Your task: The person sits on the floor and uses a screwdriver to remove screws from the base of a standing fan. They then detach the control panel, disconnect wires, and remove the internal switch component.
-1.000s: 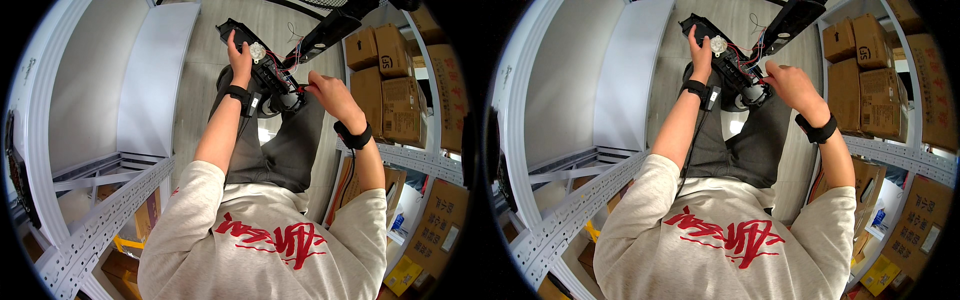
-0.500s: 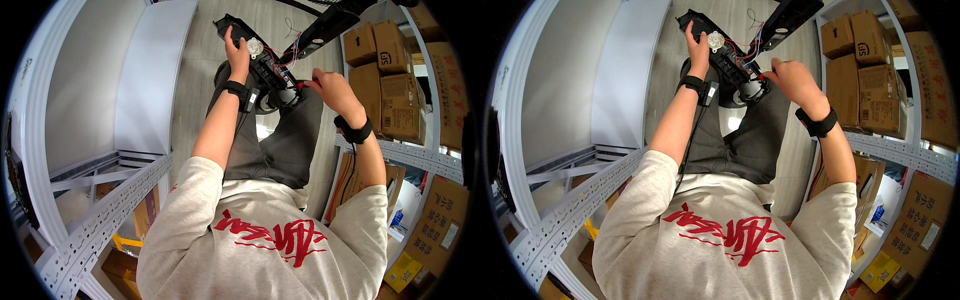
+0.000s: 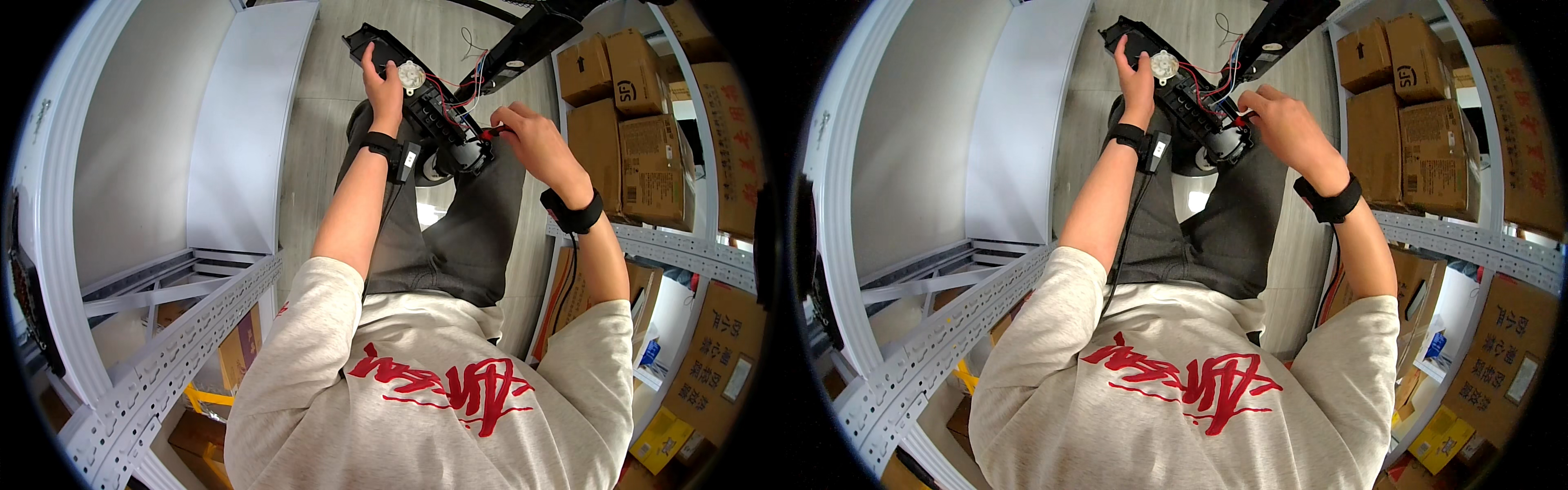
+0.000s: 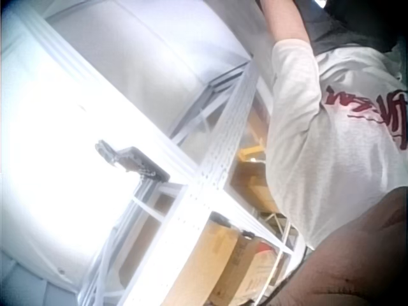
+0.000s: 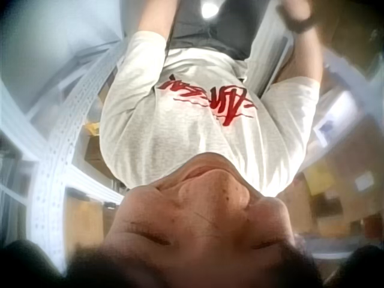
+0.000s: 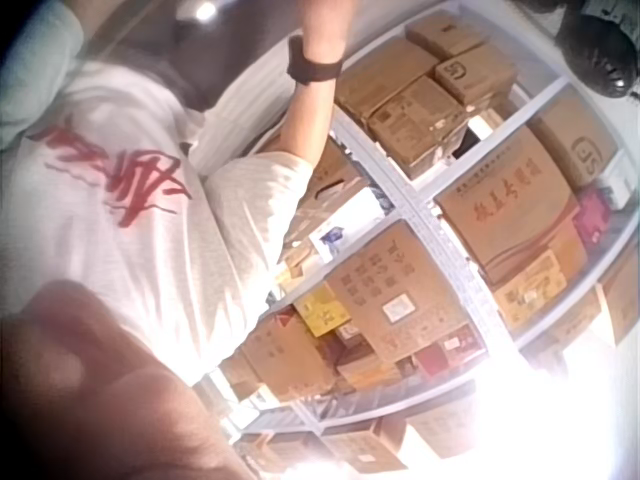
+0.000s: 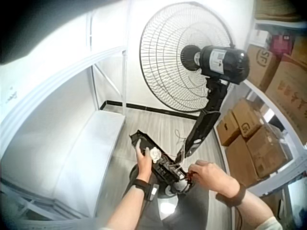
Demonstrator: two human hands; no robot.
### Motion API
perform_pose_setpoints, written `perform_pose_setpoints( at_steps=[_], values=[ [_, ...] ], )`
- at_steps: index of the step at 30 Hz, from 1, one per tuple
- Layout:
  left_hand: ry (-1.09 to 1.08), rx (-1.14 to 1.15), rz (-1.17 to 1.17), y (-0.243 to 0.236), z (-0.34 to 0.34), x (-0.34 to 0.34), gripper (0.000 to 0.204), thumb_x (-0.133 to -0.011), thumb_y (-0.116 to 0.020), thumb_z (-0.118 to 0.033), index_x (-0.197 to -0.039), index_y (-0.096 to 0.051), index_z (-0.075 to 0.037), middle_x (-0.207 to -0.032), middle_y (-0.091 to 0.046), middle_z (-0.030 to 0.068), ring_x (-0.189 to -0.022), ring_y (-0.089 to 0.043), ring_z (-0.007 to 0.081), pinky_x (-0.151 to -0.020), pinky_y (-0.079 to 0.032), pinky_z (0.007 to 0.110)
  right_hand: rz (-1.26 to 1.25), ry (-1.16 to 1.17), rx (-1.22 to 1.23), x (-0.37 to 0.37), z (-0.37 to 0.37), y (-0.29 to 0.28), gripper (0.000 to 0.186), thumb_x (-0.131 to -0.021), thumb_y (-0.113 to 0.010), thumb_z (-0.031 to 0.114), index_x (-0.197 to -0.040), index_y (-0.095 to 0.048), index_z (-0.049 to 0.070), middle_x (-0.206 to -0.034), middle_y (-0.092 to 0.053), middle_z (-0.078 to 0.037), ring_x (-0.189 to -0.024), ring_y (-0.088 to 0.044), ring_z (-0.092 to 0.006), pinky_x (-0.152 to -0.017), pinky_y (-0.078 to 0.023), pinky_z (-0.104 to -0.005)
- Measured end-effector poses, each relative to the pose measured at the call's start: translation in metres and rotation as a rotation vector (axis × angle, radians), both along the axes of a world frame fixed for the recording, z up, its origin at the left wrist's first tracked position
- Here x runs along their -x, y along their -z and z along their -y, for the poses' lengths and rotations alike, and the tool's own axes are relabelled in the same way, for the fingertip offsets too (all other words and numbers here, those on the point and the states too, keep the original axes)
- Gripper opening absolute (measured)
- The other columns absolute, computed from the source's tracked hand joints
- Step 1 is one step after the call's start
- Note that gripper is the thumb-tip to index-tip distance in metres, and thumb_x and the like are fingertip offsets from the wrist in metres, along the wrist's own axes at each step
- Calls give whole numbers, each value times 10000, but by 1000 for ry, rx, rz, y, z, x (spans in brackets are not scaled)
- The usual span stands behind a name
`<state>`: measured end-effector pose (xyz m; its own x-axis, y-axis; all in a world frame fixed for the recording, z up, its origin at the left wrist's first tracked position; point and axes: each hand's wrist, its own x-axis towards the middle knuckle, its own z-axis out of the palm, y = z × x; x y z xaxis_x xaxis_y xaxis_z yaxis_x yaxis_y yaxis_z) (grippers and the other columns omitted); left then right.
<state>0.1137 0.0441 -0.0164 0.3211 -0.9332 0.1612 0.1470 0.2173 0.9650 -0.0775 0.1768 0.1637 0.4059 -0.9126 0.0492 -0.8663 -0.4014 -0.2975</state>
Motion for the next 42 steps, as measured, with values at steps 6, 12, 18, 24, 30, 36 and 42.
perform_pose_setpoints(
  at_steps=[6,12,18,24,30,36,42],
  values=[
    [41,-7,-5,2,1,1,500,-938,-524,-118,-1410,-359,-120,-1478,-344,125,-1365,-313,293,-1105,-257,381,58,108,38,11,1,15,218,-816,-622,-23,-1009,-615,76,-931,-591,-129,-802,-619,-351,-705,-503,-409],
    [4,3,-18,-1,-2,2,496,-918,-526,-116,-1391,-379,-78,-1440,-399,134,-1336,-358,312,-1100,-281,403,234,-30,63,0,-1,11,168,-825,-642,27,-986,-617,69,-970,-586,-133,-804,-619,-349,-698,-506,-406],
    [14,17,-10,4,2,1,494,-918,-526,-115,-1388,-378,-71,-1442,-396,133,-1340,-353,311,-1104,-278,404,-100,206,10,8,1,18,189,-818,-656,25,-997,-606,63,-972,-583,-135,-794,-620,-349,-697,-505,-417],
    [8,-5,-10,2,0,0,496,-918,-524,-114,-1390,-374,-71,-1438,-400,134,-1334,-361,308,-1097,-286,403,244,97,-25,-6,-3,4,207,-813,-673,43,-1006,-599,57,-976,-582,-140,-760,-611,-362,-690,-499,-421],
    [-4,47,-3,3,1,-3,486,-919,-521,-111,-1383,-385,-75,-1435,-402,134,-1328,-370,307,-1086,-301,398,108,-30,79,-7,1,5,257,-811,-669,22,-1052,-591,65,-991,-578,-146,-747,-618,-368,-677,-500,-426],
    [21,15,-69,3,2,2,487,-916,-524,-106,-1383,-386,-77,-1430,-409,133,-1318,-382,308,-1084,-302,399,-48,161,79,4,0,19,256,-819,-663,26,-1059,-586,66,-1023,-578,-149,-776,-629,-371,-683,-508,-417],
    [8,1,-30,2,1,0,488,-917,-524,-103,-1384,-385,-83,-1437,-398,137,-1321,-374,318,-1088,-298,403,201,142,7,-8,-7,6,222,-828,-658,36,-1033,-578,58,-1030,-574,-149,-773,-623,-372,-692,-507,-420]
  ],
)
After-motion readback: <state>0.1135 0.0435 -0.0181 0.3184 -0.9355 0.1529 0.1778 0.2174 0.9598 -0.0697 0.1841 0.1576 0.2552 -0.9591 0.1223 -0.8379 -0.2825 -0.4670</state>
